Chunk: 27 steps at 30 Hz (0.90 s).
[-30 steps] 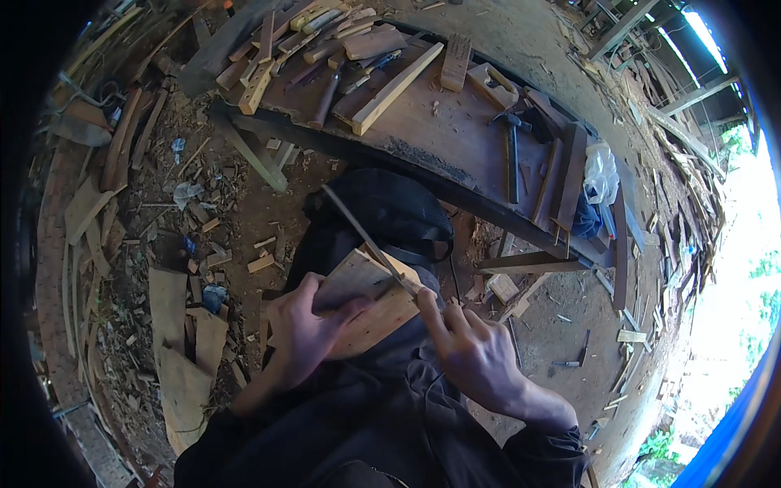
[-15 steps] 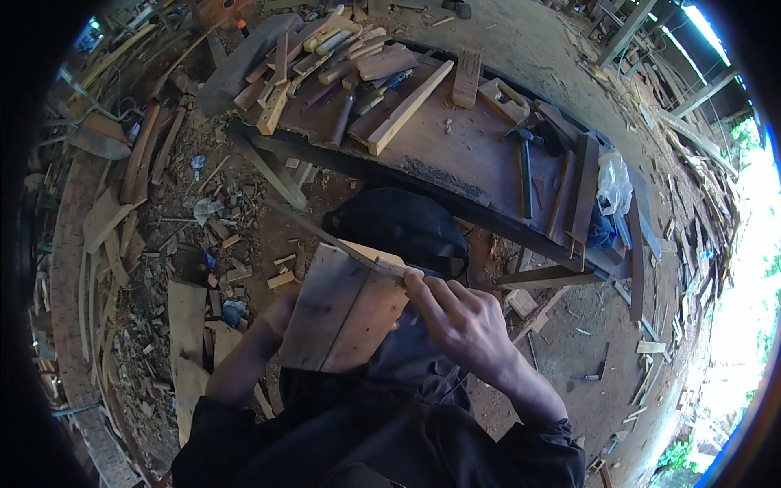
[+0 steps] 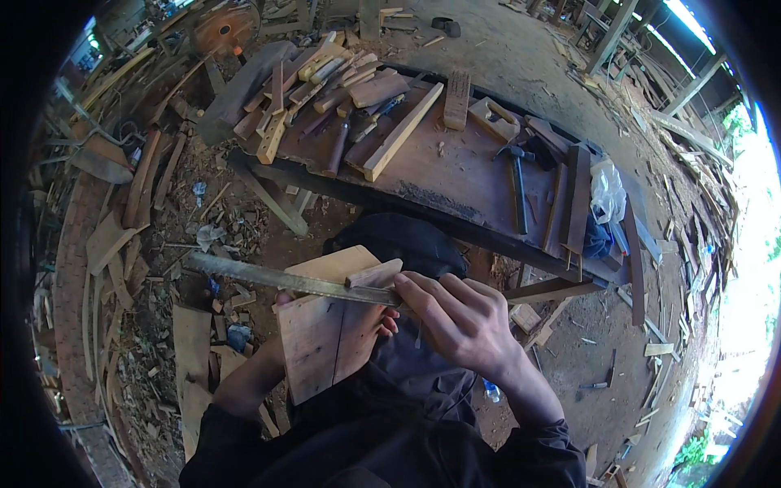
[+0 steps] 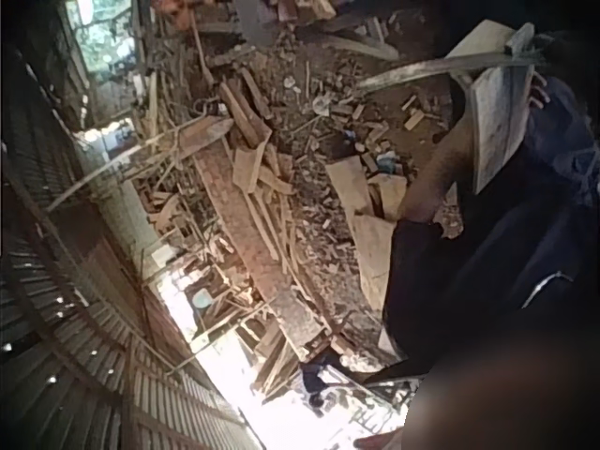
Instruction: The person shapes and carves small wooden components by hand, using a hammer and chisel at a workshop bench.
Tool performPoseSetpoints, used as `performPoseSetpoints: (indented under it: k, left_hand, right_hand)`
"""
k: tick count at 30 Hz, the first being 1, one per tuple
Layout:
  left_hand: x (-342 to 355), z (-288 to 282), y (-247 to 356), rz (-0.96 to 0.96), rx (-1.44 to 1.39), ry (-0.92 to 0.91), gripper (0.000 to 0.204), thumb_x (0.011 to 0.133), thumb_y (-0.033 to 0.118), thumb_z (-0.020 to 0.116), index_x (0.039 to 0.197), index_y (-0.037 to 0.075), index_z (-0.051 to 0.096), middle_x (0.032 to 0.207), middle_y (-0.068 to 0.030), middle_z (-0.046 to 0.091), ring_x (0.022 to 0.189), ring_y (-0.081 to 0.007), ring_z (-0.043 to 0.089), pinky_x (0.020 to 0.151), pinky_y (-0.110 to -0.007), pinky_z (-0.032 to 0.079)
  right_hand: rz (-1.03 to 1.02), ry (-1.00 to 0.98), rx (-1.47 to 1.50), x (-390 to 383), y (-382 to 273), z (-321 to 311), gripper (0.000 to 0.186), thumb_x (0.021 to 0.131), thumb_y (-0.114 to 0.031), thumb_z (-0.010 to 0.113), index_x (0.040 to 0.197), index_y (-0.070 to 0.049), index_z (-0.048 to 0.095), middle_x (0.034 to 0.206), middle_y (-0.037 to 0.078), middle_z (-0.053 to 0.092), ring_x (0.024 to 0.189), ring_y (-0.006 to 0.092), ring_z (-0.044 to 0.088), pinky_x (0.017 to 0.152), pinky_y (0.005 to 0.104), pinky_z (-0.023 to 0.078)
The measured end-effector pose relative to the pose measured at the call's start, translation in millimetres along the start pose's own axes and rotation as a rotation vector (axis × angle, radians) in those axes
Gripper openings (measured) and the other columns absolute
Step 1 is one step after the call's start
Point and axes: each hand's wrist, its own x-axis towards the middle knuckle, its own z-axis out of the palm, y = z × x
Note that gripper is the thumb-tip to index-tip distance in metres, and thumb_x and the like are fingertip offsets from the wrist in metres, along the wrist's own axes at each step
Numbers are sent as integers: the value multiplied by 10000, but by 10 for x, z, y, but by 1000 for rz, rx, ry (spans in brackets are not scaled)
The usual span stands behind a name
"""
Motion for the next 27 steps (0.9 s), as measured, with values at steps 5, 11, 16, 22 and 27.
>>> performPoseSetpoints:
  k: [5, 11, 16, 22, 27]
  left_hand:
    - [141, 557, 389, -139, 520, 429, 1337, 734, 808, 749, 1599, -104, 296, 1572, -254, 462, 1425, -338, 531, 1233, -442, 405]
    - [104, 433, 394, 191, 1129, 545, 1099, 826, 854, 630, 1538, 25, 516, 1574, -163, 535, 1411, -254, 561, 1188, -410, 446]
    - [63, 193, 152, 412, 1111, 490, 1202, 789, 885, 679, 1546, -26, 478, 1557, -192, 532, 1412, -299, 546, 1189, -467, 429]
    - [-115, 108, 133, 349, 952, 329, 1285, 752, 876, 721, 1565, -73, 425, 1579, -242, 483, 1418, -333, 520, 1217, -487, 384]
    - [-178, 228, -60, 416, 499, 399, 1267, 875, 888, 559, 1620, -100, 284, 1618, -250, 422, 1433, -312, 515, 1220, -408, 394]
  right_hand:
    - [-10, 49, -21, 119, 39, 29, 471, 801, -72, 819, 1242, 3, 673, 1094, 79, 761, 729, 171, 698, 581, 299, 550]
    - [44, 90, 2, 250, -38, 221, 440, 835, -97, 815, 1246, -15, 682, 1070, 60, 749, 756, 167, 689, 605, 295, 552]
    - [16, 40, -112, 95, -41, 426, 444, 859, -137, 797, 1276, -38, 684, 1026, 17, 698, 748, 139, 650, 621, 286, 529]
    - [-61, 13, -106, -110, 54, 277, 540, 789, -88, 787, 1315, -57, 670, 951, 9, 667, 715, 132, 633, 575, 293, 505]
    - [6, -3, -116, -261, 131, 130, 549, 773, -21, 772, 1312, -51, 670, 837, 1, 648, 644, 142, 615, 550, 311, 500]
